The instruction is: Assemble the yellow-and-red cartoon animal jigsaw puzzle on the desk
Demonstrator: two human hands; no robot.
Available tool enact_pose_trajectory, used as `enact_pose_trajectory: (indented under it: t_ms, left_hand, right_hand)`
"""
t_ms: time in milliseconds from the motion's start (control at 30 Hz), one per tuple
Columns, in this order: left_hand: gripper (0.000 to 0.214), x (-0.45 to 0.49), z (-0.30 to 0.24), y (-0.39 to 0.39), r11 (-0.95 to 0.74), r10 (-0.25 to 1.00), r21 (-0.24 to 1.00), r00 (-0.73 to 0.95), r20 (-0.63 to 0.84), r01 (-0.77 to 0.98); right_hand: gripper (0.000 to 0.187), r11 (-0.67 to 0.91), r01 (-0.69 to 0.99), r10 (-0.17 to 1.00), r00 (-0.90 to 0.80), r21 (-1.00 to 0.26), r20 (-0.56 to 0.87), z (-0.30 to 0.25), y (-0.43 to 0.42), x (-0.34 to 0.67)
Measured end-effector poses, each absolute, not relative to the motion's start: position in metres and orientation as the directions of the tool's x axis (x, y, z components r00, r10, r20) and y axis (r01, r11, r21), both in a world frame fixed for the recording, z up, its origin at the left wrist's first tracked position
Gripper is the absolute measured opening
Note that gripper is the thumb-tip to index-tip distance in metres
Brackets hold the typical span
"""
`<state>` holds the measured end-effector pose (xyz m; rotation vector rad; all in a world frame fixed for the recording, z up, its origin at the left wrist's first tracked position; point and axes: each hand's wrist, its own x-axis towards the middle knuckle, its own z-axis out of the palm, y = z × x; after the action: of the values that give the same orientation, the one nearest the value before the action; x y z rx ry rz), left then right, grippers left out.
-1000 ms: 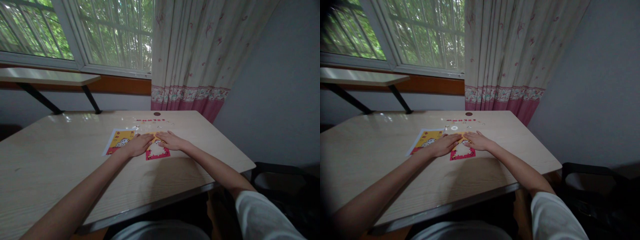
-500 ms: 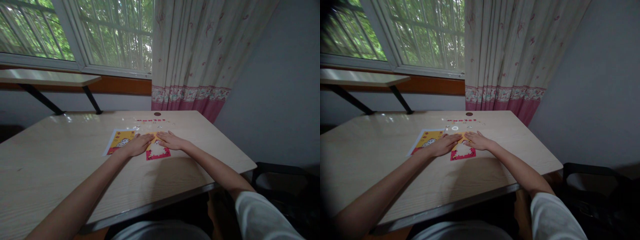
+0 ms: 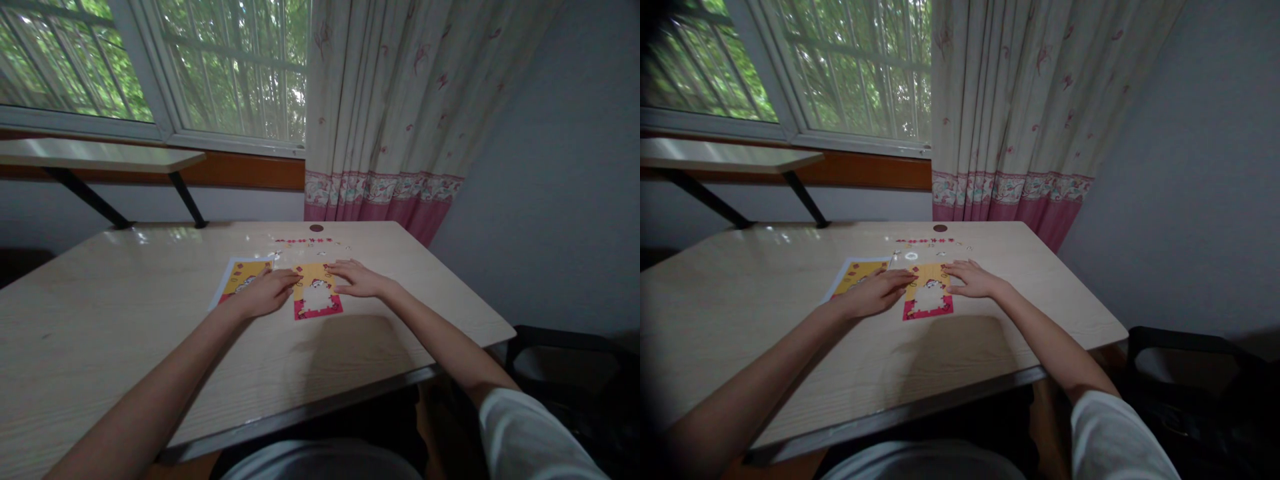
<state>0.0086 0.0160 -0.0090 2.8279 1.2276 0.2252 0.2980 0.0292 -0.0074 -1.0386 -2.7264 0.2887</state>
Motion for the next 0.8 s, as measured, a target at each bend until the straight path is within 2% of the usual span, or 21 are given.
enact_pose_trajectory:
  t_ms: [100, 333, 600, 800]
  left_hand:
    - [0.043, 0.0096, -0.008, 0.0139, -0.69, 0.724, 0.113, 0.678, 0.128, 0.715]
    - [0.042, 0.0142, -0.0023, 0.0097, -0.67, 0.743, 0.146, 0.66, 0.113, 0.728]
    - [0.054, 0.0129, -0.0021, 0.0075, -0.671, 0.74, 0.149, 0.666, 0.091, 0.726]
    - [0.054, 0.0131, -0.0026, 0.0071, -0.663, 0.747, 0.146, 0.659, 0.083, 0.734]
  right_hand:
    - [0.063, 0.77, 0.595, 0.634, -0.756, -0.231, 0.164, -0.0117, 0.0328, 0.2996]
    - [0.061, 0.784, 0.564, 0.616, -0.761, -0.261, 0.204, -0.0163, 0.0365, 0.2998]
    - [0.084, 0.748, 0.583, 0.648, -0.744, -0.317, 0.161, -0.0169, 0.0341, 0.2997]
    - [0.084, 0.738, 0.592, 0.657, -0.74, -0.324, 0.143, -0.0163, 0.0328, 0.2989]
